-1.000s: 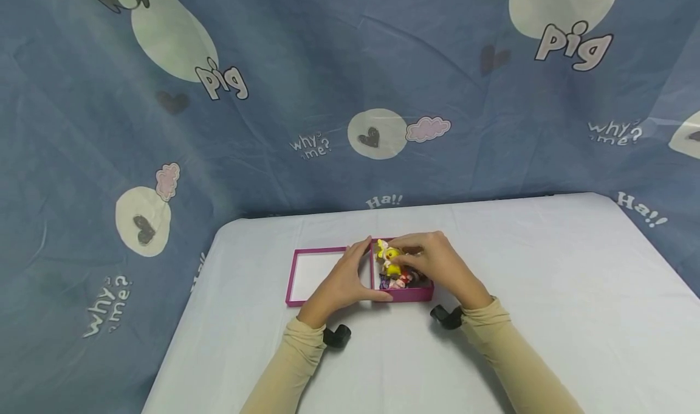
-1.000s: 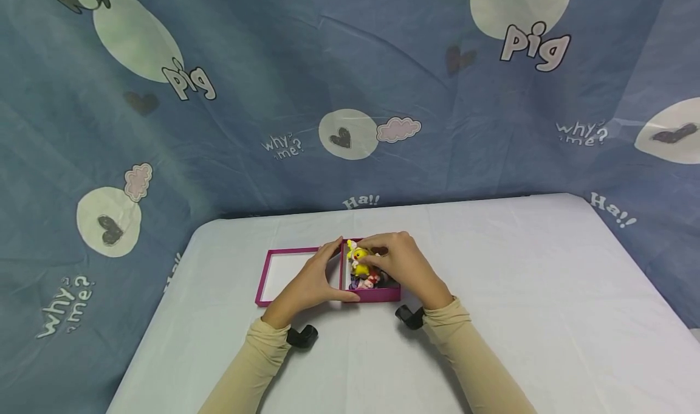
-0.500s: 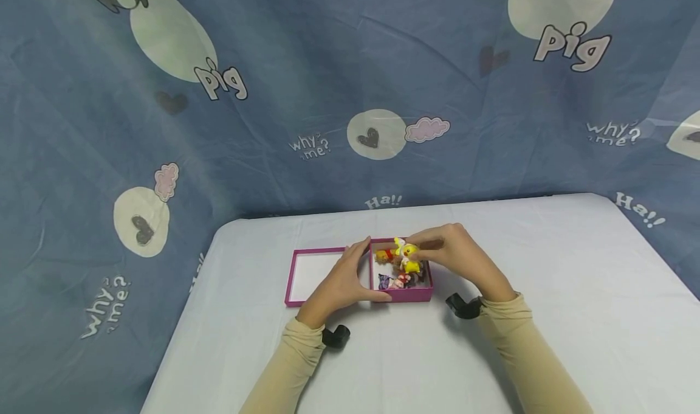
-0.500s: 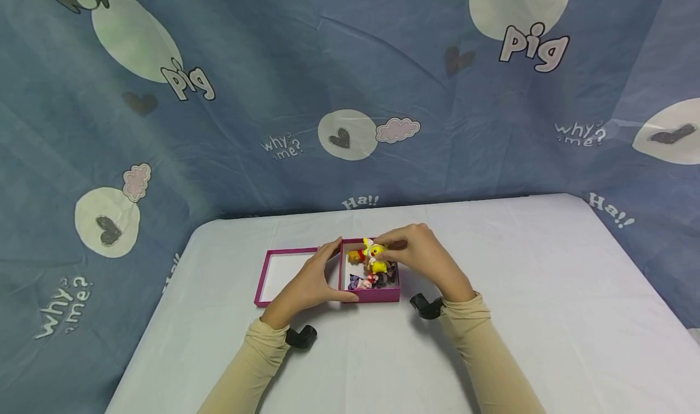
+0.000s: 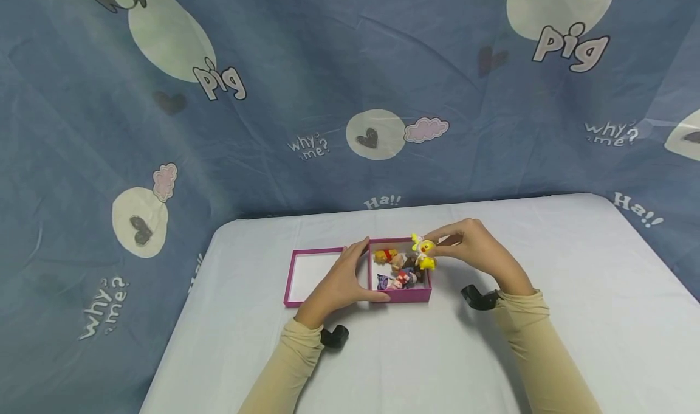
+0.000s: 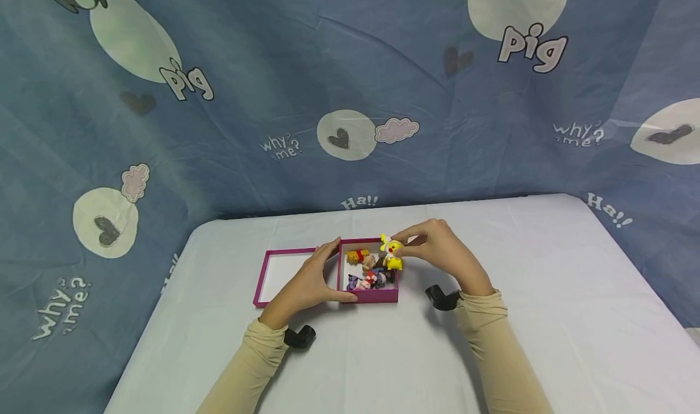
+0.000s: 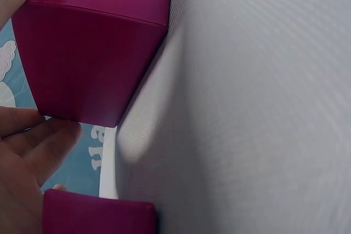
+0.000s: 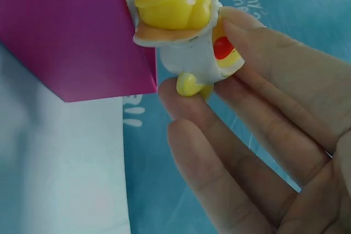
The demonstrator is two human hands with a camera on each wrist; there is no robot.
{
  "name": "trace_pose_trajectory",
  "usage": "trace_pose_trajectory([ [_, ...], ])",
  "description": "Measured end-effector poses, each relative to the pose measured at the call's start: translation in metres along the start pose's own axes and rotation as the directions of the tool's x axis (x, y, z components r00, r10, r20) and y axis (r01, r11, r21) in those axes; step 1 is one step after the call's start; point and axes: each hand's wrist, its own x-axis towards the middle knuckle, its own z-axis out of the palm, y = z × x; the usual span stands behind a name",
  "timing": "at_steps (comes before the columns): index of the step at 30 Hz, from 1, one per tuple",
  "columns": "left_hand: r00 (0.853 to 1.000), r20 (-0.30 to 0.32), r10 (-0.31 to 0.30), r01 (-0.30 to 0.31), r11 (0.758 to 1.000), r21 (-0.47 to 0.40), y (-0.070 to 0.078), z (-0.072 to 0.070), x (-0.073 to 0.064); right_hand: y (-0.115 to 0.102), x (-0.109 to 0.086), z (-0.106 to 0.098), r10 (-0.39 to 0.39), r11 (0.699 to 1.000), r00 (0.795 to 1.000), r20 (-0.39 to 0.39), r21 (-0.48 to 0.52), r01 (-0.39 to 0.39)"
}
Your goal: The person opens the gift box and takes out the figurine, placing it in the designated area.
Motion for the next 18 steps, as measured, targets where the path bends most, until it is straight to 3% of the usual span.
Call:
trace_pose_trajectory([
  [9, 1.0, 0.001, 0.011, -0.011, 1.0, -0.002, 0.0, 0.001, 0.0, 0.005, -0.006, -0.01, 0.034, 0.999, 0.999, -0.01, 0.026, -0.033],
  [18, 1.0, 0.001, -0.01, 0.01, 1.0, -0.007, -0.001, 0.0, -0.001, 0.017, -0.012, -0.024, 0.059, 0.998, 0.998, 0.026, 0.025, -0.06],
])
